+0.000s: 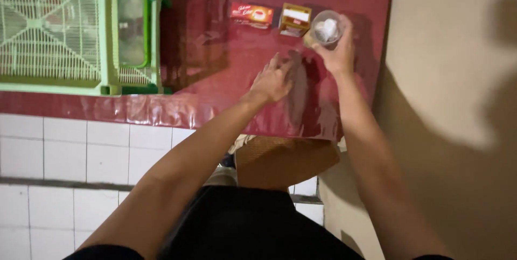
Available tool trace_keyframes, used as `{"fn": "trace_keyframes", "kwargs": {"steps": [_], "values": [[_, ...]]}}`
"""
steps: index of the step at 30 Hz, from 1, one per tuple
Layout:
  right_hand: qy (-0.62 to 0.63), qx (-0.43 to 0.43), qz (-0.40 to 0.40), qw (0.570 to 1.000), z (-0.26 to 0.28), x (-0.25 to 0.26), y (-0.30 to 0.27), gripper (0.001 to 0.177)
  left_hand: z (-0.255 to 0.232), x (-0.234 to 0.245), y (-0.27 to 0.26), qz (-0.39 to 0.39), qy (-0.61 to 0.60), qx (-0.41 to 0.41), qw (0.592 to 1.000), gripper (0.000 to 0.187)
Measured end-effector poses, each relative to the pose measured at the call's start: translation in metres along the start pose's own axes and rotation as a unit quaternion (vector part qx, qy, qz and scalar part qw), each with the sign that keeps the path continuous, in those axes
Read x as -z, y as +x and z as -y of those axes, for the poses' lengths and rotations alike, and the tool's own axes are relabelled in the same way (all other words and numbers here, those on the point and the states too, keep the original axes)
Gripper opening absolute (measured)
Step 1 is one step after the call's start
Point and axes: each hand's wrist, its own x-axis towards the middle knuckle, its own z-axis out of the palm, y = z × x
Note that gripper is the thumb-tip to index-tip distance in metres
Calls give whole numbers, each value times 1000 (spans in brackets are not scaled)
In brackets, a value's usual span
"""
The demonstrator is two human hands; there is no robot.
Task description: The person clears a green plastic dish rack of various food items and then disassembles the rack on a table.
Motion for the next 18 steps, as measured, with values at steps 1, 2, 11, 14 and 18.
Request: {"fn": "trace_keyframes", "kwargs": {"steps": [1,2,11,14,18], "values": [[3,0,5,1000,5,-1,-1,98,0,2,-5,-2,-1,5,1000,69],[-12,-35,0,999,11,-1,-2,101,-1,4,-10,-6,-14,2,1000,69],[-4,-162,-137,977,41,-77,-113,83,66,-6,-89,-65,-96,-53,992,52],[40,-203,-50,977,100,-132,-175,59,109,7,-142,-86,-145,-53,984,44],[64,-136,142,978,107,-217,-252,36,158,22,-201,-134,-216,-39,966,37]]}}
